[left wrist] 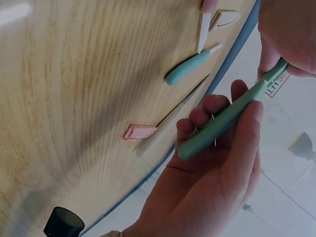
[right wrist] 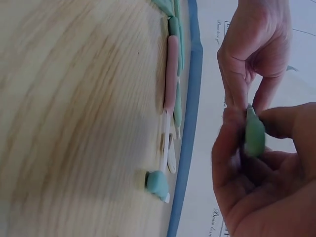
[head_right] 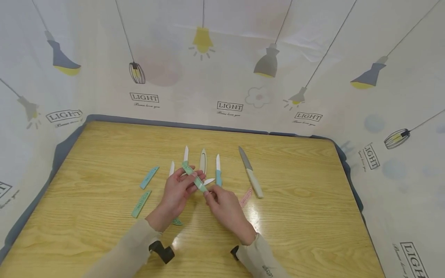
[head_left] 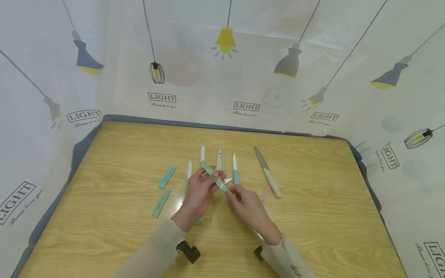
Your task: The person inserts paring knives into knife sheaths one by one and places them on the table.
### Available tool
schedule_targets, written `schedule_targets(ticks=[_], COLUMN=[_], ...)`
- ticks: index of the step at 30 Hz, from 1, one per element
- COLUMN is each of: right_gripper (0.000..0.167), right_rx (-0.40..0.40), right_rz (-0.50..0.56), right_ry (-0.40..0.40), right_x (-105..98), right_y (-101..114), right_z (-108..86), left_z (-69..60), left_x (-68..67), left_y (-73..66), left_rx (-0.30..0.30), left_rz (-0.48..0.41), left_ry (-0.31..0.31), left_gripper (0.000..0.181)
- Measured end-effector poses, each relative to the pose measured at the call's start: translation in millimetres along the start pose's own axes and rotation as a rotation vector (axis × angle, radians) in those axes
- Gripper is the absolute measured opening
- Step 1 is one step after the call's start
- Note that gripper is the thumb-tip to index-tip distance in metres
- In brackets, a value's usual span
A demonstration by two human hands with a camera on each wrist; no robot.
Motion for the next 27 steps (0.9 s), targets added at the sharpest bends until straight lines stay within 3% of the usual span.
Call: schedule_targets(ticks=[9,13,17,21,27], right_gripper=[0.015,0.014,0.015,0.017,0.021], right_rx=[-0.076,-0.090,-0.050,0.013,0.035], right_rz=[-0.316,-0.358,-0.366,-0.381,-0.422], right_ry=[-0.029,-0.043,-0.046,-0.049,-0.066], right_x=[-1,-2,-9,-24,-50], right_y=[4,3,-2,-8,-21], right_z=[4.4,2.9,-0.3,-5.2,-13.5], left_z=[2.0,2.5,1.2,1.8,2.4], left_x=[-1.1,-0.5,-2.6,-9.9,-23.0], left_y=[3.9,4.7,1.2,-3.8,-10.2], left_rx=[0.004,0.000,0.005,0.006,-0.007], left_rz=[-0.008,0.002,0.025,0.017,0.004], left_ry=[0.004,0.023,0.034,-0.007,-0.064], left_gripper=[0.030,0.038,0.047,0.050,0.046])
Point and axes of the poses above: each hand's wrist, its own z-axis towards the middle knuckle, its own x-axis out of the palm, y = z × x, the point moved 3 cm from there along z, towards the middle knuckle, and after that the axes turned 15 degrees about -x, right-handed, at the moved point
